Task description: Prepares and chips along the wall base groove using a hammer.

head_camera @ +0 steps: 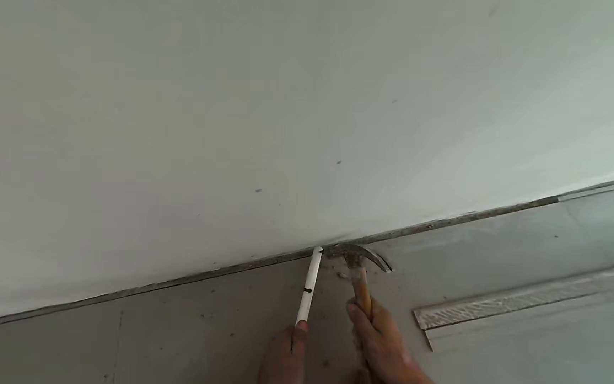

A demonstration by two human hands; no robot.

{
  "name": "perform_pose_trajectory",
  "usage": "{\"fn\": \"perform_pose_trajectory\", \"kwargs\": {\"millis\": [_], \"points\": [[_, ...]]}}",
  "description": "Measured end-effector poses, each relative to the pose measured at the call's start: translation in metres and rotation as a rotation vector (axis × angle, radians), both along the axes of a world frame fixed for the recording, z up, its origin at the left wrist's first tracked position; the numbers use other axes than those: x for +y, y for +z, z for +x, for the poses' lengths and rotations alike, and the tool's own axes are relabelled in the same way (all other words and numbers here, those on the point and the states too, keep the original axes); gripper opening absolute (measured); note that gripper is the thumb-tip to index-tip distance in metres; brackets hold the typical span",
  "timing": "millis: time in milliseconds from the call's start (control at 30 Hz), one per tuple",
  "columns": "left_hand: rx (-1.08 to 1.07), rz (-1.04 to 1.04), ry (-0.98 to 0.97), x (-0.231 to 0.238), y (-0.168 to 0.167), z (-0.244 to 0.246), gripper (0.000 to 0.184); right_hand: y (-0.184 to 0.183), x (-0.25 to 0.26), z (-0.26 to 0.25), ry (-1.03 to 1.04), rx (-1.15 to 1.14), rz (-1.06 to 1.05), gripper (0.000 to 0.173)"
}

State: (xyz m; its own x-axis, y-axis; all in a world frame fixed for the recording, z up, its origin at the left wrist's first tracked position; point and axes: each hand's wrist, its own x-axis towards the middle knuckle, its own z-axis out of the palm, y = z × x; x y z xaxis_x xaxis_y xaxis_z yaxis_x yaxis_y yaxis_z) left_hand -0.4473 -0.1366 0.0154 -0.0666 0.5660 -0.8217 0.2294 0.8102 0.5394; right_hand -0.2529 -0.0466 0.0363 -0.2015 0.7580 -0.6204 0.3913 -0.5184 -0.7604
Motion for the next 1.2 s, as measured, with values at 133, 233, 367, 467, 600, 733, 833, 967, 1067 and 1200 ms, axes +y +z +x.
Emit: {"fn": "perform_pose_trajectory", "kwargs": {"millis": [133, 233, 367, 467, 600, 733, 833, 967, 1067, 1200], "points": [[0.028, 0.012, -0.041, 0.001, 0.0, -0.002, 0.062, 0.027, 0.002, 0.003, -0.144, 0.057, 0.06, 0.034], [0.018, 0.011, -0.019, 0.001, 0.003, -0.001, 0.06, 0.013, -0.011, -0.012, -0.217, 0.078, 0.125, 0.034], [0.029, 0.024, -0.027, 0.004, 0.0, 0.002, 0.06, 0.003, 0.003, 0.003, -0.059, 0.033, -0.016, 0.035], [0.009, -0.005, -0.019, 0.002, 0.0, -0.001, 0.06, 0.018, -0.005, -0.006, -0.245, 0.057, 0.131, 0.033], [0.01, -0.003, 0.016, 0.001, -0.002, 0.004, 0.061, -0.002, -0.002, -0.01, -0.139, 0.097, -0.03, 0.032], [0.111, 0.043, -0.125, 0.006, 0.016, 0.001, 0.061, 0.008, 0.005, 0.004, -0.195, 0.15, -0.064, 0.031], [0.128, 0.06, -0.273, 0.012, 0.027, 0.001, 0.062, 0.019, 0.001, 0.011, -0.353, 0.197, 0.02, 0.028], [0.037, 0.032, -0.215, 0.015, 0.012, 0.005, 0.063, 0.021, 0.001, 0.028, -0.371, 0.196, 0.031, 0.03], [-0.04, 0.018, -0.136, 0.014, 0.007, 0.0, 0.062, 0.025, 0.0, 0.029, -0.347, 0.164, 0.075, 0.029], [-0.242, -0.05, 0.007, 0.023, 0.022, -0.011, 0.059, 0.027, -0.003, 0.016, -0.307, 0.179, 0.209, 0.029]]}}
